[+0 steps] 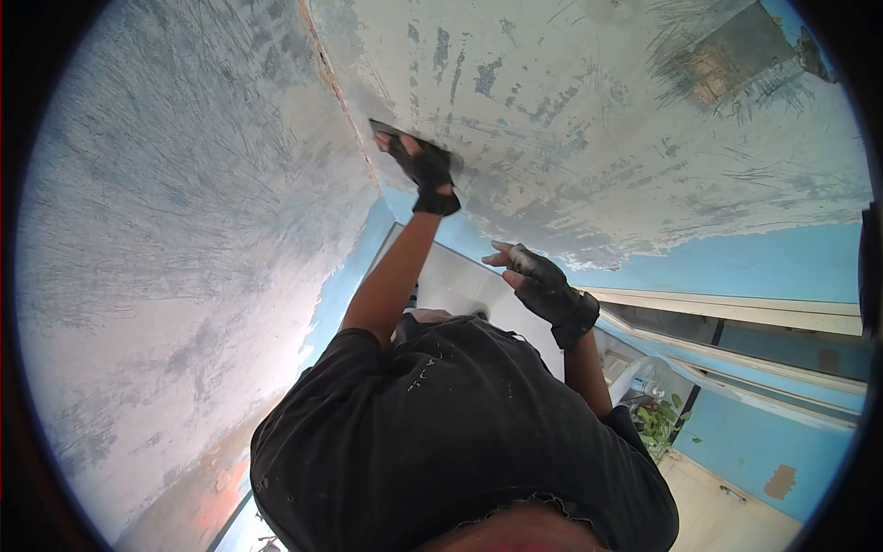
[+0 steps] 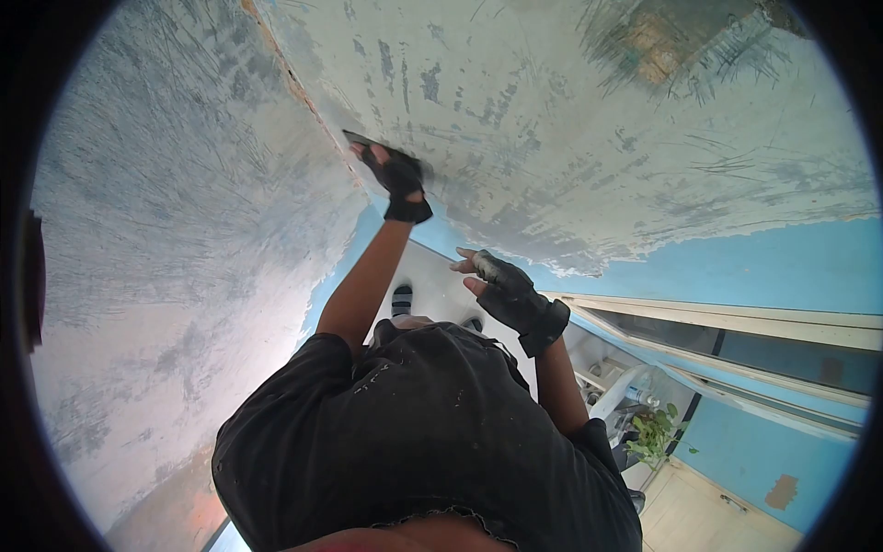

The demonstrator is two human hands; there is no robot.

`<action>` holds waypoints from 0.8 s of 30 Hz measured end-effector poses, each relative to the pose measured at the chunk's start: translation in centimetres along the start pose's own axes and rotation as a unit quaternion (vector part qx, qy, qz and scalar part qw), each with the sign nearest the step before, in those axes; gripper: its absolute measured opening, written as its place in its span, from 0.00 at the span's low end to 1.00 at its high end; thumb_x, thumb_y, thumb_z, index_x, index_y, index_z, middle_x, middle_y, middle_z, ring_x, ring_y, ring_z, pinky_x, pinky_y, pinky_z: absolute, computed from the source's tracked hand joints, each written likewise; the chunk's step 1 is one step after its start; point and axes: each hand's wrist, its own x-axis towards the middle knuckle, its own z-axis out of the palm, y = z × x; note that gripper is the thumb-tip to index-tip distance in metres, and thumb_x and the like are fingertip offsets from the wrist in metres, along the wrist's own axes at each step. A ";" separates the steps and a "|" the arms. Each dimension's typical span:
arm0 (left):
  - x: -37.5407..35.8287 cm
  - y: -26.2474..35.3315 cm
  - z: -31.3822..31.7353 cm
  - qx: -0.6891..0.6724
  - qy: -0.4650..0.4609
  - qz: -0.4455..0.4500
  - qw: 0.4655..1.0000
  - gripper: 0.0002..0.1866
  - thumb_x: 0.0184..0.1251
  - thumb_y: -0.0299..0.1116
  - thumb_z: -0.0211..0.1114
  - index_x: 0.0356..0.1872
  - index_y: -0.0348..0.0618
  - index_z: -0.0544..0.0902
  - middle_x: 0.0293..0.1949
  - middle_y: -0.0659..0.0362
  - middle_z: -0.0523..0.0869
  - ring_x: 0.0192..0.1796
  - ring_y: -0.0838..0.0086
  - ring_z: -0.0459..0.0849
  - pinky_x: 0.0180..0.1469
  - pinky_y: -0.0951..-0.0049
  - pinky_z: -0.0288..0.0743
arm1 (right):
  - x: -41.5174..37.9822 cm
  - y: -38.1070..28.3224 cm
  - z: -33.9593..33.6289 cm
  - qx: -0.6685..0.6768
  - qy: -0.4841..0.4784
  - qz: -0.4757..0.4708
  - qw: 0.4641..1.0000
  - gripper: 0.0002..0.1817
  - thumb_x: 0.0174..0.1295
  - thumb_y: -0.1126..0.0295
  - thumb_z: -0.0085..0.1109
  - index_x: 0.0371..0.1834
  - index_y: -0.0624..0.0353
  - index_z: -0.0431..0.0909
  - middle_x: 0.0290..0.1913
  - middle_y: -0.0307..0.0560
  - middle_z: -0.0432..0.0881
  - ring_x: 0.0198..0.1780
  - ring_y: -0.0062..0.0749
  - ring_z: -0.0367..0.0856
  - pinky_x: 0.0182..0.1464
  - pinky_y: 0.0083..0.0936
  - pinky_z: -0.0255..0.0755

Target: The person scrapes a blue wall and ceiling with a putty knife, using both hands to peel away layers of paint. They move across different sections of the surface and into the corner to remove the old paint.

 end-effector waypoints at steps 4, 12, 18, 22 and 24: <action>-1.7 0.8 0.4 0.078 -0.025 0.006 0.997 0.47 0.82 0.61 0.46 0.84 0.37 0.40 0.86 0.48 0.37 0.86 0.59 0.40 0.84 0.58 0.36 | 0.2 -0.1 0.3 0.012 -0.008 0.008 1.000 0.27 0.73 0.63 0.56 0.71 0.65 0.72 0.64 0.55 0.82 0.65 0.45 0.82 0.66 0.35 0.72; -1.0 2.8 1.3 0.019 -0.015 -0.007 1.000 0.45 0.83 0.61 0.46 0.84 0.40 0.39 0.86 0.51 0.39 0.83 0.61 0.50 0.84 0.59 0.43 | 1.0 -0.3 1.1 0.041 -0.011 -0.007 0.999 0.27 0.74 0.63 0.56 0.72 0.64 0.72 0.62 0.53 0.84 0.63 0.44 0.83 0.64 0.35 0.74; 4.7 4.8 2.1 -0.094 -0.013 -0.025 0.995 0.45 0.85 0.55 0.44 0.83 0.41 0.30 0.86 0.50 0.34 0.87 0.62 0.37 0.85 0.60 0.28 | 1.9 -1.5 1.8 0.011 -0.001 -0.008 1.000 0.25 0.73 0.64 0.58 0.70 0.64 0.72 0.61 0.52 0.85 0.62 0.45 0.83 0.64 0.35 0.74; -2.5 4.3 3.0 0.085 -0.090 0.084 0.989 0.41 0.86 0.52 0.43 0.84 0.37 0.37 0.86 0.48 0.35 0.87 0.61 0.33 0.84 0.60 0.27 | 3.2 -2.0 2.6 0.007 0.027 -0.023 0.999 0.26 0.73 0.63 0.57 0.71 0.64 0.72 0.61 0.52 0.85 0.63 0.44 0.82 0.64 0.35 0.74; -3.1 6.6 3.4 0.040 -0.124 0.117 0.985 0.42 0.86 0.53 0.42 0.83 0.32 0.40 0.85 0.44 0.34 0.87 0.57 0.32 0.84 0.56 0.27 | 3.8 -2.1 3.1 0.024 0.039 -0.023 0.999 0.26 0.74 0.62 0.57 0.71 0.64 0.71 0.61 0.51 0.85 0.63 0.43 0.82 0.64 0.35 0.74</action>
